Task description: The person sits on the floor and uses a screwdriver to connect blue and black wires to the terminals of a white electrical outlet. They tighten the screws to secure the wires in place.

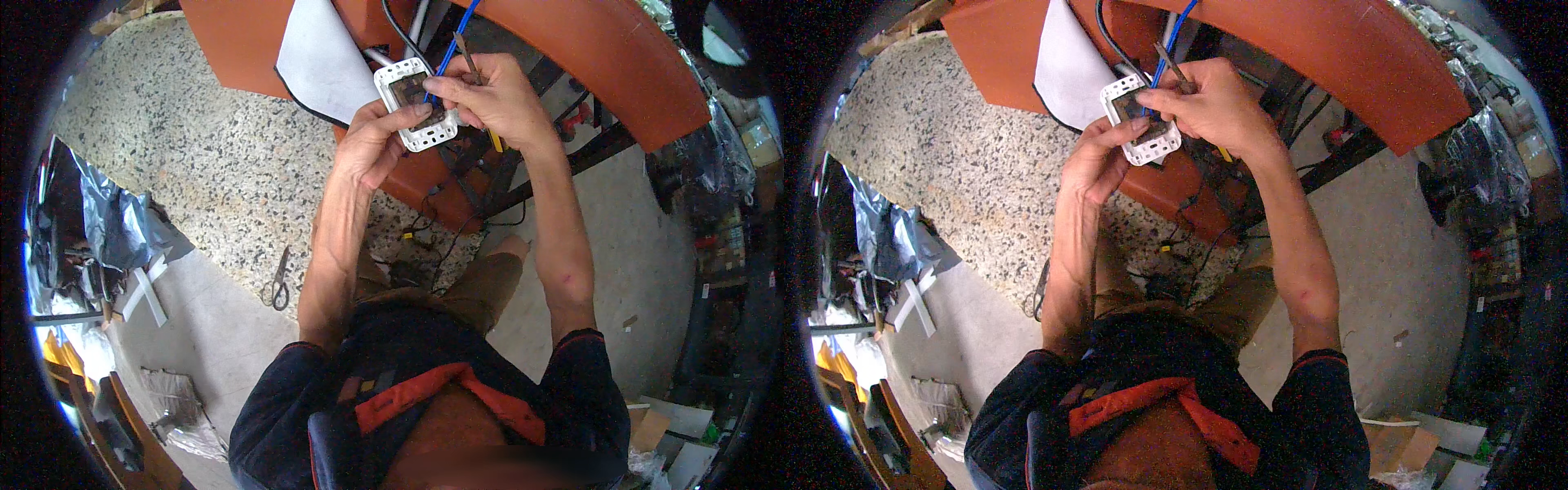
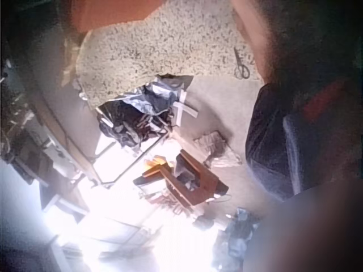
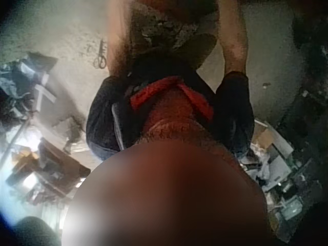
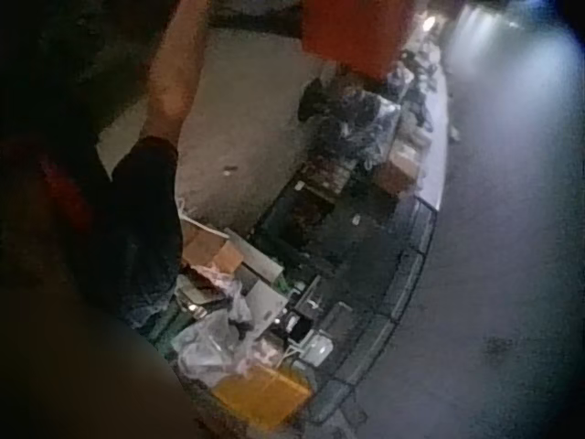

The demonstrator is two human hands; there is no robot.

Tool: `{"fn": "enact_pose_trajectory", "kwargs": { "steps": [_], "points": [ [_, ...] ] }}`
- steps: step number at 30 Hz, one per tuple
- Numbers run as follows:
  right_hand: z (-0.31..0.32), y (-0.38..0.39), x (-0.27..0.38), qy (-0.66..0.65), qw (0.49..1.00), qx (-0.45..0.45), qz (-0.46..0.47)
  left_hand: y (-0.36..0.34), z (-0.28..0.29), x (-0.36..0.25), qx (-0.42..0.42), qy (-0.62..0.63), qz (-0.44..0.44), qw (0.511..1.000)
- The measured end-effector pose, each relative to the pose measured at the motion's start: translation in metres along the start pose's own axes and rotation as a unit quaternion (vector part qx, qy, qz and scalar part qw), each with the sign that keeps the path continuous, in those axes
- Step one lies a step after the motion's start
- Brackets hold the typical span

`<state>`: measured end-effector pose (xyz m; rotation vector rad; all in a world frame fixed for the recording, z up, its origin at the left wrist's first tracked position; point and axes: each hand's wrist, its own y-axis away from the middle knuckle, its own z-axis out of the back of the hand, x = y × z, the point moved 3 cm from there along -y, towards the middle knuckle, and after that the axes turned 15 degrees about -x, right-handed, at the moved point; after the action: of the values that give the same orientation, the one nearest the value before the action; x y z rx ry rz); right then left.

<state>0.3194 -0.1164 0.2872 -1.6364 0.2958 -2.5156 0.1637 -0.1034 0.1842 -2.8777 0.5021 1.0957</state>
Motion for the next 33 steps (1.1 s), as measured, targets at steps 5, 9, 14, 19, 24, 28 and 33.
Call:
{"fn": "enact_pose_trajectory", "kwargs": {
  "steps": [5,9,14,19,24,28,33],
  "points": [
    [0.008,0.005,0.002,-0.107,0.993,-0.046,0.008,-0.002,-0.003,0.000,-0.005,0.005,-0.012,1.000],
    [0.014,0.008,0.002,-0.067,0.993,-0.102,0.002,-0.002,-0.005,0.001,-0.015,0.009,-0.013,1.000],
    [0.014,0.010,0.000,-0.024,0.994,-0.093,0.054,-0.001,-0.005,0.003,-0.017,0.002,-0.022,1.000],
    [0.008,0.007,-0.005,0.082,0.986,-0.089,0.111,-0.001,-0.005,0.002,-0.025,-0.010,-0.028,0.999],
    [0.005,0.008,-0.009,0.112,0.981,-0.098,0.121,-0.001,-0.007,0.001,-0.028,-0.023,-0.043,0.998],
    [0.005,0.006,-0.010,0.134,0.978,-0.095,0.128,-0.001,-0.009,0.000,-0.018,-0.049,-0.043,0.998],
    [0.012,0.004,-0.013,0.090,0.994,-0.043,0.044,-0.002,-0.007,-0.001,-0.012,-0.067,-0.026,0.997]
  ]
}}
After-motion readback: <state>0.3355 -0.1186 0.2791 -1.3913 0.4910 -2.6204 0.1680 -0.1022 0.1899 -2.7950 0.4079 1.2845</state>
